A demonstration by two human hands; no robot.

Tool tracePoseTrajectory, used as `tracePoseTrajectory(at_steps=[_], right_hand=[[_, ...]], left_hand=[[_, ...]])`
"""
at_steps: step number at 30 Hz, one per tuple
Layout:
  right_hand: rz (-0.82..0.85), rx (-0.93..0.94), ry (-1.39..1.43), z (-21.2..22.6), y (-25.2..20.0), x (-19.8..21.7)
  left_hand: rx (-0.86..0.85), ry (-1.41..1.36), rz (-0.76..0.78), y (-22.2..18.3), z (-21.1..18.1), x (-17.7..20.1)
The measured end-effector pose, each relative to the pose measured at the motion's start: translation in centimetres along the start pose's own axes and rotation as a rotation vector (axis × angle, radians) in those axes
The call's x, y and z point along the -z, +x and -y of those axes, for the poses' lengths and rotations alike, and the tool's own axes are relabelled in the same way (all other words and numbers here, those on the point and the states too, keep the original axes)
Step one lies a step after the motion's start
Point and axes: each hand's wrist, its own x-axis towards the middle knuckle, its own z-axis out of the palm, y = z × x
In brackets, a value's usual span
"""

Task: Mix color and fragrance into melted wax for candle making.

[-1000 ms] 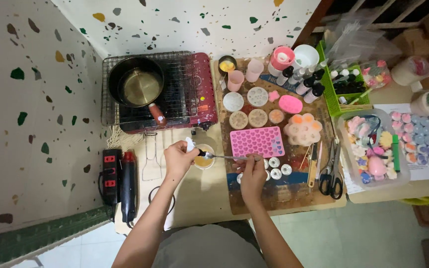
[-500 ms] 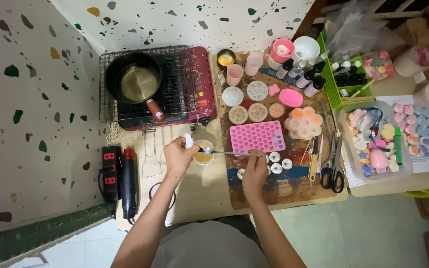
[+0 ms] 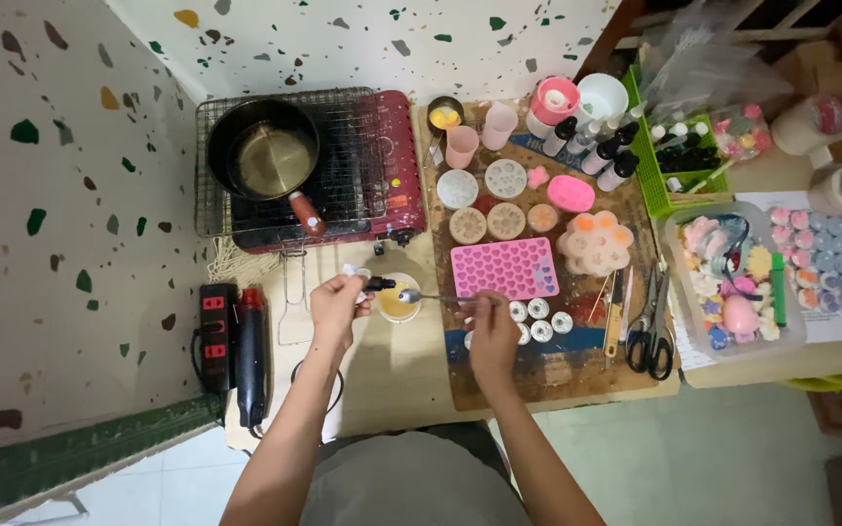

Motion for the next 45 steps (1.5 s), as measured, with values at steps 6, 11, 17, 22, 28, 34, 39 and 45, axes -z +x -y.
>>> tracePoseTrajectory(at_steps=[6,11,17,22,28,34,39,45], right_hand=[[0.331,0.433,-0.358,4.2,0.7,-2.5],[0.521,0.526,-0.457,3.6,2.6,-3.7],[0.609,0.59,-0.533,3.9,3.6,-4.6],[0.645,0.634,-0.585,4.7,3.7,-4.8],[0.631,0.651,-0.573,5.1,3.8,-5.1],[0.649,0.66,-0.6,4.9,4.0,-5.3],[0.619,0.664,-0.591,5.0,3.8,-5.7],[0.541,0.37,-0.485,1.7,4.2,-5.2]], left_hand=[[0.303,-0.386,-0.003,-0.5,1.3,2.0],[0.298,-0.595,0.086,-1.5,2.5,2.8],[0.355,-0.661,0.181,-2.6,3.3,4.1],[0.343,-0.699,0.192,-3.4,2.5,4.7],[0.314,-0.717,0.212,-3.1,2.6,4.7],[0.335,-0.695,0.29,-3.3,1.9,4.5],[0.322,-0.677,0.342,-3.0,2.4,4.9],[0.296,-0.633,0.361,-4.0,2.0,5.2]])
